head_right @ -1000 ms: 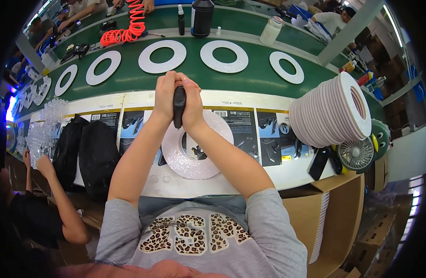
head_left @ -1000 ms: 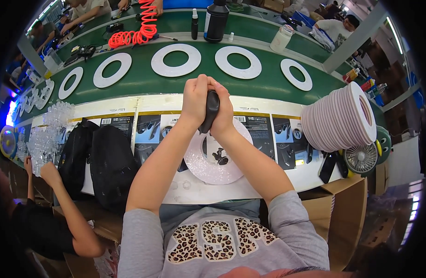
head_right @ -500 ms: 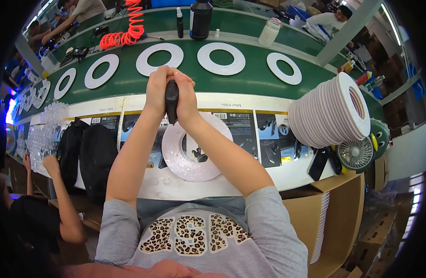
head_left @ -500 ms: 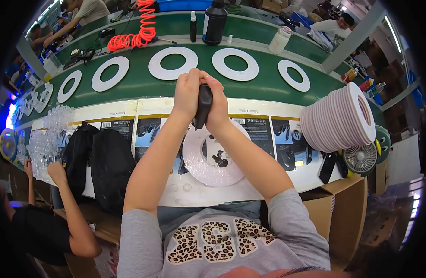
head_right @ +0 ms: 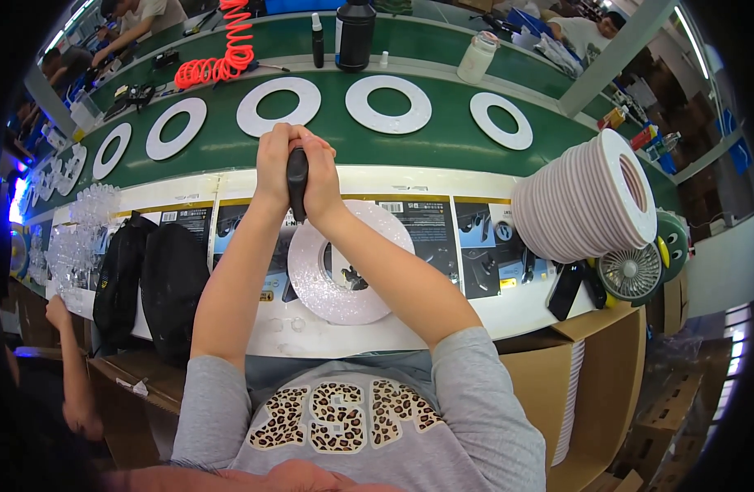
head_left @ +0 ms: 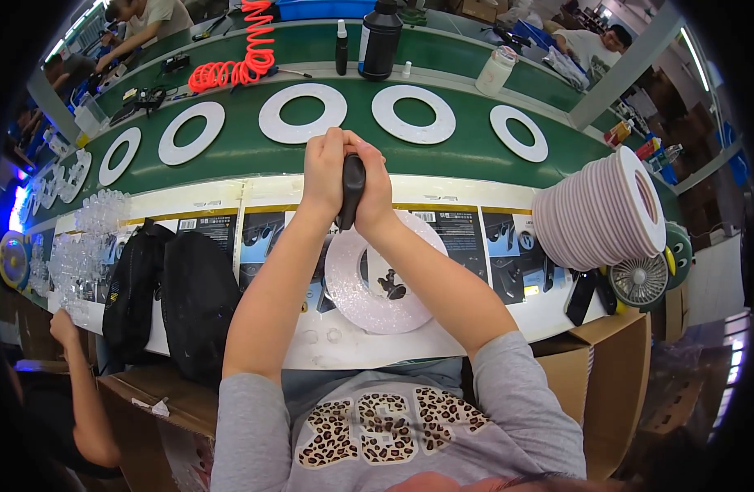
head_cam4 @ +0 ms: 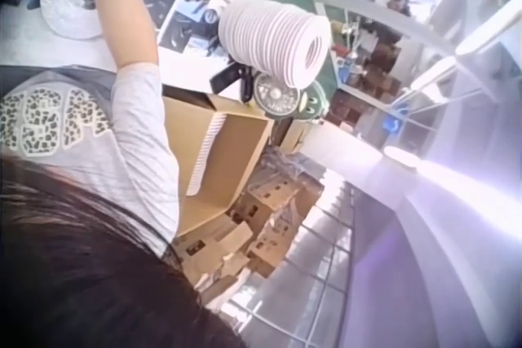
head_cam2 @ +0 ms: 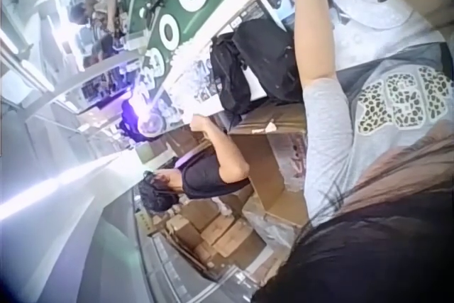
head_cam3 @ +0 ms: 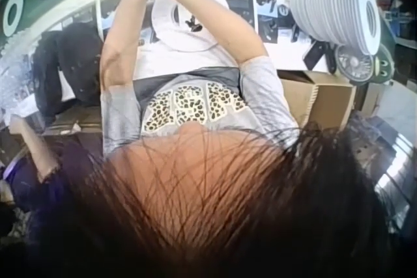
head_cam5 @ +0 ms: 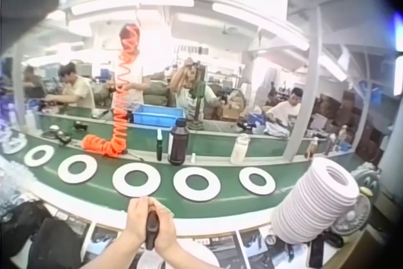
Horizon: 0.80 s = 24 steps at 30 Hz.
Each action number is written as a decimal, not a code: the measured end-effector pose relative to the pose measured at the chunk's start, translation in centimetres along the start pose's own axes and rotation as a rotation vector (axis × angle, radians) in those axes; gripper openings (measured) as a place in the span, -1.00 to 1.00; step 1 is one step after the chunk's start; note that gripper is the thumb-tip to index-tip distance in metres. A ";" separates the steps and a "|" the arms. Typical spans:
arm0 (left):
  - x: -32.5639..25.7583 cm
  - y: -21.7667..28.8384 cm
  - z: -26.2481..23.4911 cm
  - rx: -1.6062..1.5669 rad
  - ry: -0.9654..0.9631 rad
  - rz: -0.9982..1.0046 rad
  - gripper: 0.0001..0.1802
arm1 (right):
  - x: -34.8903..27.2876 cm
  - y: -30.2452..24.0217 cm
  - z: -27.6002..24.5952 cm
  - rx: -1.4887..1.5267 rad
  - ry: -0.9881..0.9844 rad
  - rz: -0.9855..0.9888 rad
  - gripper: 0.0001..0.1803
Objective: Assembling circular light fixtures on a production line using an electric screwdriver.
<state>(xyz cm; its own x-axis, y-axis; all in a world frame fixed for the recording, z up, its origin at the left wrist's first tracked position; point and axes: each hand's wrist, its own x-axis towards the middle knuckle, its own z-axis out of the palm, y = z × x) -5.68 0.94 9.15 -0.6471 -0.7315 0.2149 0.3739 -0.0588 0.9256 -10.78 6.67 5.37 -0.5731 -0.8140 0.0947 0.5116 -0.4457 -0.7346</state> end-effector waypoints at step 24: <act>1.5 -1.1 0.7 -0.038 -0.065 -0.008 -0.56 | 0.5 -2.1 0.1 -0.223 -0.032 -0.146 -0.62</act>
<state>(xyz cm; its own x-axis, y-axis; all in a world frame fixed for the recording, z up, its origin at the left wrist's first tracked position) -7.50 0.39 8.65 -0.6913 -0.6853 0.2289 0.3930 -0.0907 0.9151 -12.06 7.20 6.97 -0.6081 -0.7600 0.2295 0.2689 -0.4691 -0.8412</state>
